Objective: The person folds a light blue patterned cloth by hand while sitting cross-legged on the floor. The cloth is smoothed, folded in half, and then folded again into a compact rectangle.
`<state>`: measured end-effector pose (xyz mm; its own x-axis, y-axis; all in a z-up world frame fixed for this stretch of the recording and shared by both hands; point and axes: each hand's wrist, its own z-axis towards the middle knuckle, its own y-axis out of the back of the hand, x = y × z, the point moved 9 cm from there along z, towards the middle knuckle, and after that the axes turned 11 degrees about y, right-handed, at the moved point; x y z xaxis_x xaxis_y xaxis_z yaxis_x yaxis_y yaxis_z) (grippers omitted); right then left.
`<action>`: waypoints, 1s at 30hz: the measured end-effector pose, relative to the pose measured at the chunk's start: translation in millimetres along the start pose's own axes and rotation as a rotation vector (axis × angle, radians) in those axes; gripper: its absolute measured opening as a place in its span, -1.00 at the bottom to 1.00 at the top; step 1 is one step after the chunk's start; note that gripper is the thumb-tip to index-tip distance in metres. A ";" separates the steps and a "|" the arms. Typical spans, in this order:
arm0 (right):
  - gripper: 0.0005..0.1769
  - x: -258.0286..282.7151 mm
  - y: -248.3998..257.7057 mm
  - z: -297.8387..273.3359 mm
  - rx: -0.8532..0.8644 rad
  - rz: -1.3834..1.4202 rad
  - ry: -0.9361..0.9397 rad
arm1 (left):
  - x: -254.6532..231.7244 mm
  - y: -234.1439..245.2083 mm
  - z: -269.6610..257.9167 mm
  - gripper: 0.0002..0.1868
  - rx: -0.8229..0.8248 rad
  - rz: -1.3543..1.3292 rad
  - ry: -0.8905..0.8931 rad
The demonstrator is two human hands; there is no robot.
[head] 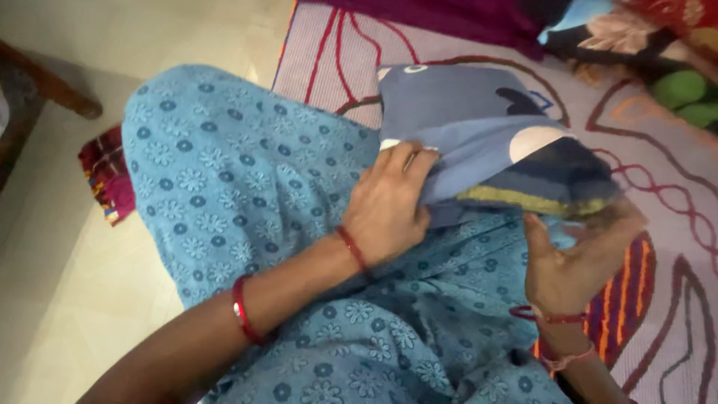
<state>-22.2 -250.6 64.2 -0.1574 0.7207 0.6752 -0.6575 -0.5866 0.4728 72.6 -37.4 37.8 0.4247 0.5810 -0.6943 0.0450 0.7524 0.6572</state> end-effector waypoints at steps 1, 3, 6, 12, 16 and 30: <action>-0.17 7.8 9.4 1.3 0.037 -0.188 0.156 | 1.0 4.7 1.2 -0.33 -0.025 0.045 0.010; -0.40 21.2 9.1 -4.9 0.110 -0.461 0.436 | 3.9 13.6 2.7 -0.44 -0.074 0.135 0.032; -0.56 38.4 -0.3 -13.0 0.175 -0.560 0.733 | 15.3 14.6 4.8 -0.55 -0.007 0.201 0.119; -0.78 79.9 -65.4 -28.6 0.482 -0.429 1.060 | 30.0 7.7 2.3 -0.41 0.076 0.237 0.256; -0.65 97.9 -100.5 -18.7 0.565 -0.359 1.088 | 34.2 -4.4 4.4 -0.57 0.104 0.230 0.237; -0.57 86.9 -116.2 14.7 0.556 -0.506 1.253 | 38.9 -5.5 45.4 -0.68 0.082 0.193 0.266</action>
<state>51.4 -125.3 76.3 -0.7164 0.5620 -0.4135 -0.5187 -0.0326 0.8543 129.9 -33.0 20.6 0.1818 0.7793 -0.5997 0.0635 0.5993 0.7980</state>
